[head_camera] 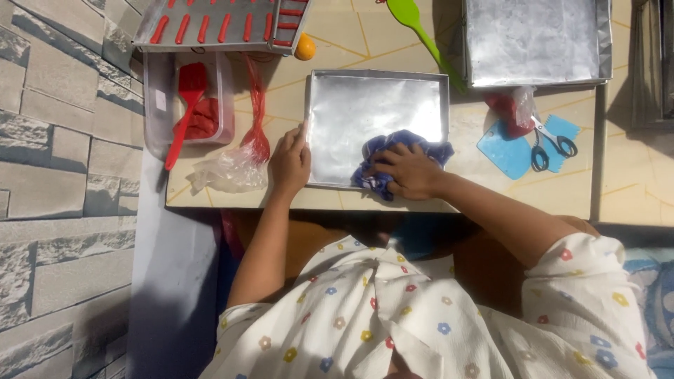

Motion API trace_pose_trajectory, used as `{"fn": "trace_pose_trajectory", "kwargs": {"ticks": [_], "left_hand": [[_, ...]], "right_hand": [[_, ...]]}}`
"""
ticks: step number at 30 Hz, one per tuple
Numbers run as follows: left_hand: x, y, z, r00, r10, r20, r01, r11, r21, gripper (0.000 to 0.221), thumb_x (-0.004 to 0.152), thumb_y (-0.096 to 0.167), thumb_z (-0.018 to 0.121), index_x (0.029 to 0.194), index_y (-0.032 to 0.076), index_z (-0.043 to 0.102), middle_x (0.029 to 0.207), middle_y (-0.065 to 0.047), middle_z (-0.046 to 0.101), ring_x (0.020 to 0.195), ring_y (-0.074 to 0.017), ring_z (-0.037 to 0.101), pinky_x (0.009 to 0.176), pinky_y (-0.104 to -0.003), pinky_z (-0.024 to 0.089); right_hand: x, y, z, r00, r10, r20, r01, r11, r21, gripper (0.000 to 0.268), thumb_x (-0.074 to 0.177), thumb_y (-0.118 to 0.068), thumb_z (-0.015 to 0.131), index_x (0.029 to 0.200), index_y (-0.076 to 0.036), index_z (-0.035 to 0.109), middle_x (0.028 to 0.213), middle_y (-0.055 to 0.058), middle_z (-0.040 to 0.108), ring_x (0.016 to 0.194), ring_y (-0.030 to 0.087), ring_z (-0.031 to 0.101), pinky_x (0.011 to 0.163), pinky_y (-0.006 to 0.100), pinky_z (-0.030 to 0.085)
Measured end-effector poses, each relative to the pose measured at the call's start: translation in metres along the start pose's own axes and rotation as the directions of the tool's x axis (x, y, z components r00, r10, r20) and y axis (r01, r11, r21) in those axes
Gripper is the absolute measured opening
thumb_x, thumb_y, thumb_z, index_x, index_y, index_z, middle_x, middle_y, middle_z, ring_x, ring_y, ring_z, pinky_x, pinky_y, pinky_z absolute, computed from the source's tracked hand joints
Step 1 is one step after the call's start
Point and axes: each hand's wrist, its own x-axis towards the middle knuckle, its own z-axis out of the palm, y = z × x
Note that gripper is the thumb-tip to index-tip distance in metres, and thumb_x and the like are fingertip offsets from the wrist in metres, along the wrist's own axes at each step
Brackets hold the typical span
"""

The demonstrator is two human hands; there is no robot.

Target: The person cleans a baking tray with a cloth, pipes red dough in lines, and smooths the lines with their finger.

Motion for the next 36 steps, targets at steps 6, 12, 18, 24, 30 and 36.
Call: {"fn": "trace_pose_trajectory", "kwargs": {"ticks": [6,12,18,24,30,36], "left_hand": [[-0.001,0.0,-0.003,0.999,0.036,-0.001,-0.036,0.999,-0.025,0.043,0.106,0.018,0.052,0.149,0.015,0.055,0.13,-0.01,0.064,0.112,-0.028,0.066,0.088,-0.039,0.06],[-0.002,-0.01,0.007,0.998,0.054,-0.013,-0.055,0.996,-0.064,0.045,0.106,0.018,0.052,0.151,0.018,0.053,0.13,-0.009,0.064,0.112,-0.029,0.066,0.087,-0.04,0.06],[-0.002,-0.012,0.017,0.996,0.046,-0.075,-0.048,0.998,-0.035,0.05,0.102,0.017,0.054,0.152,0.018,0.051,0.12,-0.009,0.062,0.106,-0.032,0.065,0.084,-0.046,0.06],[-0.007,0.008,0.015,0.992,-0.072,-0.105,0.058,0.99,-0.132,0.057,0.098,0.006,0.053,0.153,0.022,0.049,0.117,-0.011,0.057,0.106,-0.037,0.063,0.086,-0.05,0.059],[-0.004,-0.009,0.043,0.985,-0.162,-0.066,0.153,0.98,-0.126,0.053,0.1,0.003,0.056,0.149,0.022,0.056,0.114,-0.009,0.054,0.104,-0.0281,0.066,0.086,-0.038,0.058],[-0.004,-0.011,0.046,0.983,-0.09,-0.161,0.044,0.963,-0.267,0.055,0.1,-0.007,0.046,0.149,0.019,0.053,0.109,-0.007,0.047,0.076,-0.0193,0.054,0.064,-0.033,0.051]], "right_hand": [[0.045,-0.015,-0.013,0.977,0.056,-0.205,-0.071,0.995,-0.07,0.053,0.085,-0.039,0.046,0.137,-0.032,0.053,0.138,0.002,0.051,0.113,0.03,0.051,0.083,0.048,0.043],[0.115,-0.007,-0.001,0.933,0.134,-0.335,-0.191,0.971,-0.144,0.058,0.087,-0.042,0.05,0.143,-0.029,0.052,0.14,0.005,0.051,0.113,0.03,0.051,0.083,0.048,0.043],[0.162,0.004,-0.003,0.896,0.231,-0.38,-0.275,0.959,-0.066,0.06,0.089,-0.045,0.047,0.147,-0.029,0.049,0.141,0.004,0.047,0.116,0.03,0.047,0.084,0.048,0.041],[0.152,0.02,-0.011,0.884,0.259,-0.39,-0.276,0.961,0.013,0.059,0.085,-0.043,0.05,0.143,-0.035,0.053,0.139,-0.001,0.049,0.118,0.027,0.047,0.085,0.047,0.041],[0.107,0.049,-0.022,0.828,0.292,-0.479,-0.349,0.937,-0.033,0.056,0.083,-0.04,0.055,0.139,-0.032,0.059,0.137,0.001,0.053,0.118,0.028,0.049,0.086,0.049,0.043],[0.08,0.055,-0.03,0.786,0.529,-0.32,-0.487,0.849,0.206,0.062,0.088,-0.045,0.043,0.148,-0.028,0.049,0.146,0.007,0.051,0.132,0.042,0.037,0.092,0.064,0.036]]}}
